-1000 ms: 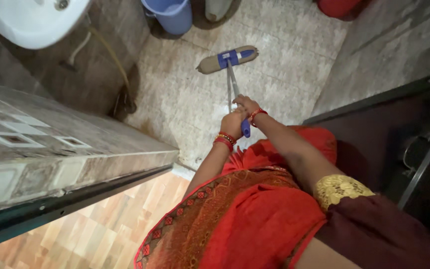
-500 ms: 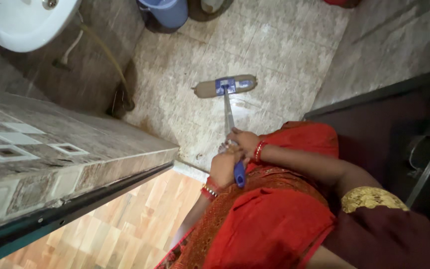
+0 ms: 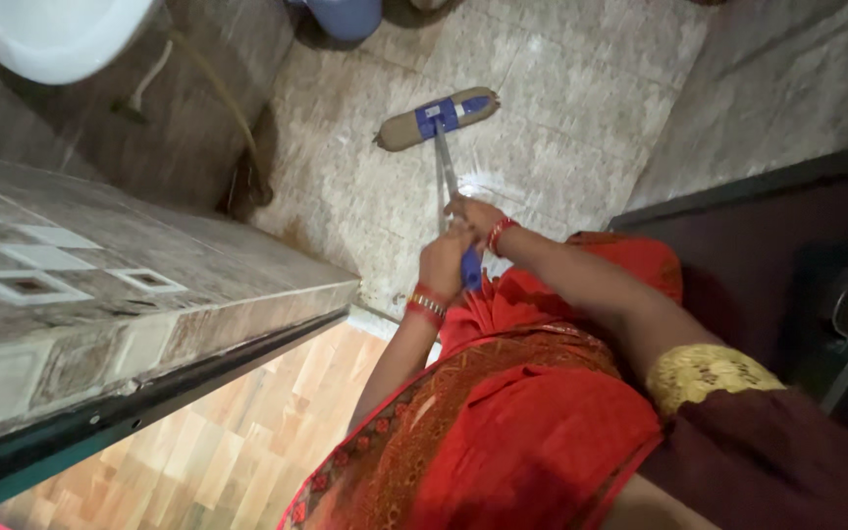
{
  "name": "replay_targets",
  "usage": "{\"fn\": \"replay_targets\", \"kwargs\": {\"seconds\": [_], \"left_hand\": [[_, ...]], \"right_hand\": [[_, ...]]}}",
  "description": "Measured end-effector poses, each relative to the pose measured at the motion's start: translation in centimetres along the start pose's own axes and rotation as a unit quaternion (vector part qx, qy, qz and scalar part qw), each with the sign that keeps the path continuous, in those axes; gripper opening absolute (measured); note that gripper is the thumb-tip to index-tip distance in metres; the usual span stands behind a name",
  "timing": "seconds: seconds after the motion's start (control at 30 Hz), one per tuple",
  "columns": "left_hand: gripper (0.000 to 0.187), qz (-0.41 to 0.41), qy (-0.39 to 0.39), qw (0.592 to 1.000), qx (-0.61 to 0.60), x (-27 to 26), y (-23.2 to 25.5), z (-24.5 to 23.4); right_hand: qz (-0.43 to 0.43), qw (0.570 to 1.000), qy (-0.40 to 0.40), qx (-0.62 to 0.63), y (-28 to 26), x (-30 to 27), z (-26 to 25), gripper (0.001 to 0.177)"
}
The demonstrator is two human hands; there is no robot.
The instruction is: The person mops the bathroom floor using a floor mop, moving around the toilet and sink area.
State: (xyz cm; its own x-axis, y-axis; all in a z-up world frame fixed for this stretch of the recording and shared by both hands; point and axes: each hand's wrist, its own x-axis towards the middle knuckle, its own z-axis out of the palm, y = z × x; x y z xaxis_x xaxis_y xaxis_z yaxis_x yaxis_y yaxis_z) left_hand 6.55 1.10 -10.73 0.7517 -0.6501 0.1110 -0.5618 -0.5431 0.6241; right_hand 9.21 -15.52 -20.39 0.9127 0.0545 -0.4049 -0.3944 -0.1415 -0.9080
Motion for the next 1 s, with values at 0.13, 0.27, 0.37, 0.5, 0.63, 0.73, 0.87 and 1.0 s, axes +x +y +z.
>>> {"fn": "replay_targets", "kwargs": {"seconds": [0.13,0.27,0.37,0.5,0.63,0.73,0.87,1.0], "left_hand": [[0.02,0.017,-0.012,0.999,0.029,4.0,-2.1,4.7],[0.028,0.055,-0.008,0.998,0.011,1.8,-1.2,6.2],[0.027,0.036,-0.043,0.998,-0.002,-2.6,-0.2,5.1],[0.029,0.057,-0.037,0.998,-0.017,-7.3,1.9,-1.3],[0.024,0.009,-0.088,0.995,-0.055,-10.4,5.4,-9.3],[0.021,-0.018,-0.089,0.994,-0.053,-10.9,8.3,-12.0],[0.021,-0.021,-0.028,0.997,-0.072,-10.7,8.7,-11.7],[0.022,-0.019,-0.022,0.998,-0.053,-9.2,5.7,-8.2]], "right_hand": [[-0.099,0.924,0.045,-0.366,-3.1,0.7,-2.5,0.033],[-0.061,0.895,0.022,-0.441,-1.3,-2.2,-2.5,0.051],[-0.028,0.916,0.005,-0.4,1.0,-3.8,-0.2,0.067],[-0.193,0.88,-0.032,-0.434,3.5,-5.9,3.7,0.09],[-0.137,0.896,-0.105,-0.408,1.5,-9.0,7.1,0.059],[-0.151,0.91,-0.143,-0.36,-1.6,-11.7,8.0,0.049],[-0.155,0.919,-0.143,-0.333,-2.7,-11.9,7.6,0.044],[-0.17,0.9,-0.159,-0.368,1.0,-7.6,6.0,0.042]]}}
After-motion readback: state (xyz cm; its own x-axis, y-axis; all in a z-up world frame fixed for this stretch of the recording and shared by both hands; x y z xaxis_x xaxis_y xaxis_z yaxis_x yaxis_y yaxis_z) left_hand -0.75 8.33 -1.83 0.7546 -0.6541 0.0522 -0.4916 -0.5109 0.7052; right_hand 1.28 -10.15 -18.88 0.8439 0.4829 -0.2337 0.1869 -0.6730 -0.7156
